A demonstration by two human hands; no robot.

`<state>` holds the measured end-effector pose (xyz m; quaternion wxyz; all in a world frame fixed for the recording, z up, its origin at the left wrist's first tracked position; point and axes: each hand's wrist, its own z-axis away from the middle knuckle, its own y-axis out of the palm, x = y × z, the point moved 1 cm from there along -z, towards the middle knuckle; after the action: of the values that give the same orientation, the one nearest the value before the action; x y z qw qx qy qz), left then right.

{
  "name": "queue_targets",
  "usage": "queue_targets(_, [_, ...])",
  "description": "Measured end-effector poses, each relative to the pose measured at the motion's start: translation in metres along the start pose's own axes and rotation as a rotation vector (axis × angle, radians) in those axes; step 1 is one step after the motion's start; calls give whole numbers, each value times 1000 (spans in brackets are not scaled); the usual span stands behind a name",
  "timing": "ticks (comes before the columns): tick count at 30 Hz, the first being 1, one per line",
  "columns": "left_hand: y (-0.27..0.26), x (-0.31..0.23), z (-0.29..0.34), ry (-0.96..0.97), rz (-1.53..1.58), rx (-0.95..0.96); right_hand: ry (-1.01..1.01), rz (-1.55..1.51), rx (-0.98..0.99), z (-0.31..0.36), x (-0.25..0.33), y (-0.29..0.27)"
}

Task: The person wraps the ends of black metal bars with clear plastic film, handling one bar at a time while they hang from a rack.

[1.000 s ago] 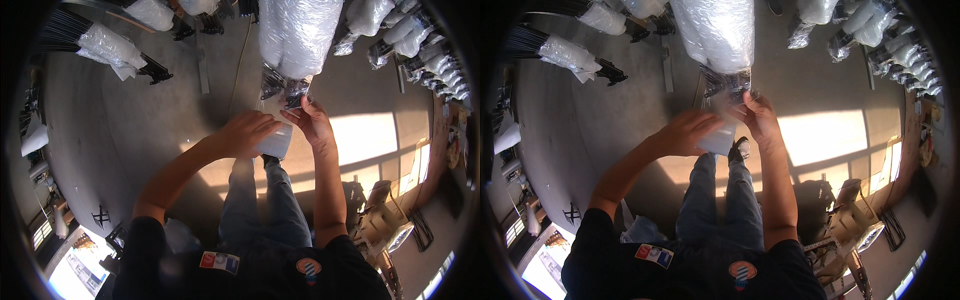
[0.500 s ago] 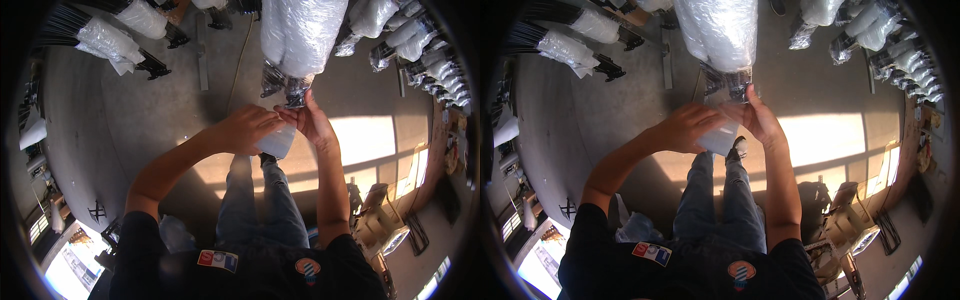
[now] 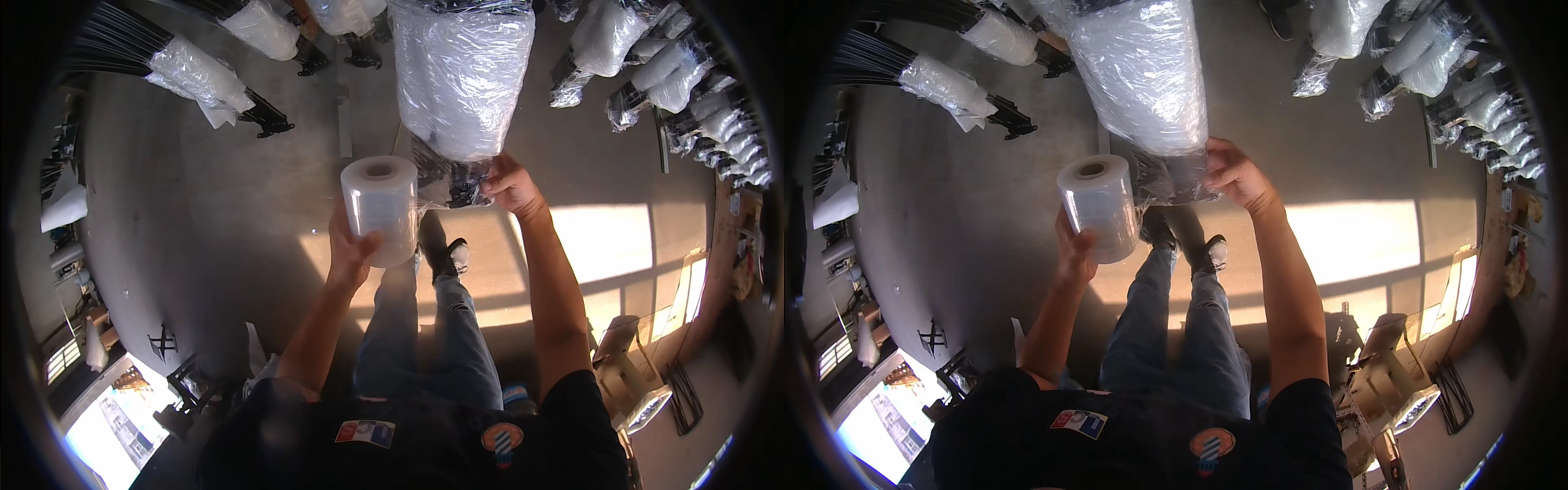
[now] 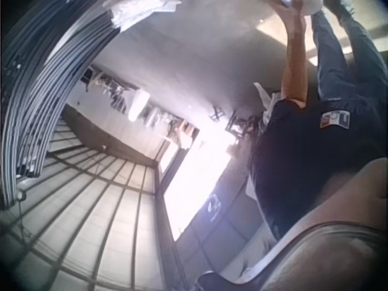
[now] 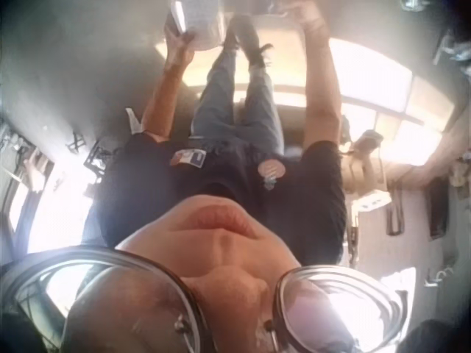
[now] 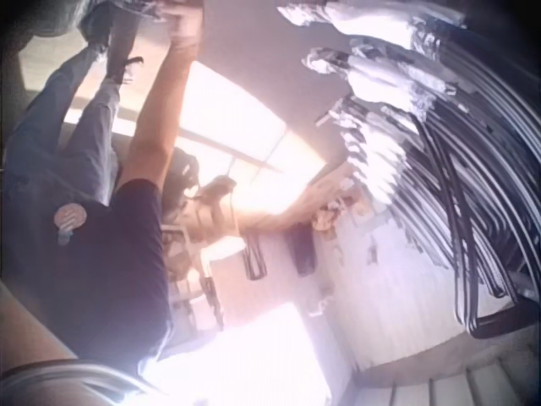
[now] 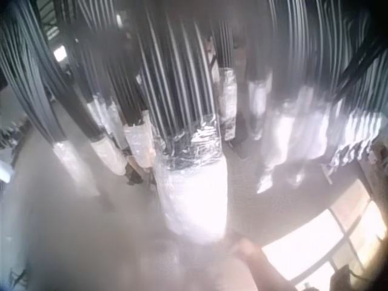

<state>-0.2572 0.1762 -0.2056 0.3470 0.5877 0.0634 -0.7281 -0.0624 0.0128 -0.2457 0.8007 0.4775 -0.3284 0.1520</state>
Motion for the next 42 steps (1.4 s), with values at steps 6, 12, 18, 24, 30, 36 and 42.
queue_targets(6, [-18,-14,-27,296,-207,-168,-39,55,72,-5,-7,8])
queue_targets(12, [-22,2,-126,235,-292,-146,-72,-527,334,-25,-32,-18])
queue_targets(18, [33,0,-171,-82,-375,295,-183,-56,-400,-35,-32,27])
queue_targets(24, [61,7,-187,-219,-405,527,-383,-64,-642,-47,-12,8])
queue_targets(30, [66,12,-170,-182,-315,540,-750,660,-791,-33,7,-1])
queue_targets(36, [45,20,-136,-237,126,662,-672,1151,-954,-3,44,16])
queue_targets(42, [75,-10,-118,-297,-183,566,-429,1190,-854,67,57,36])
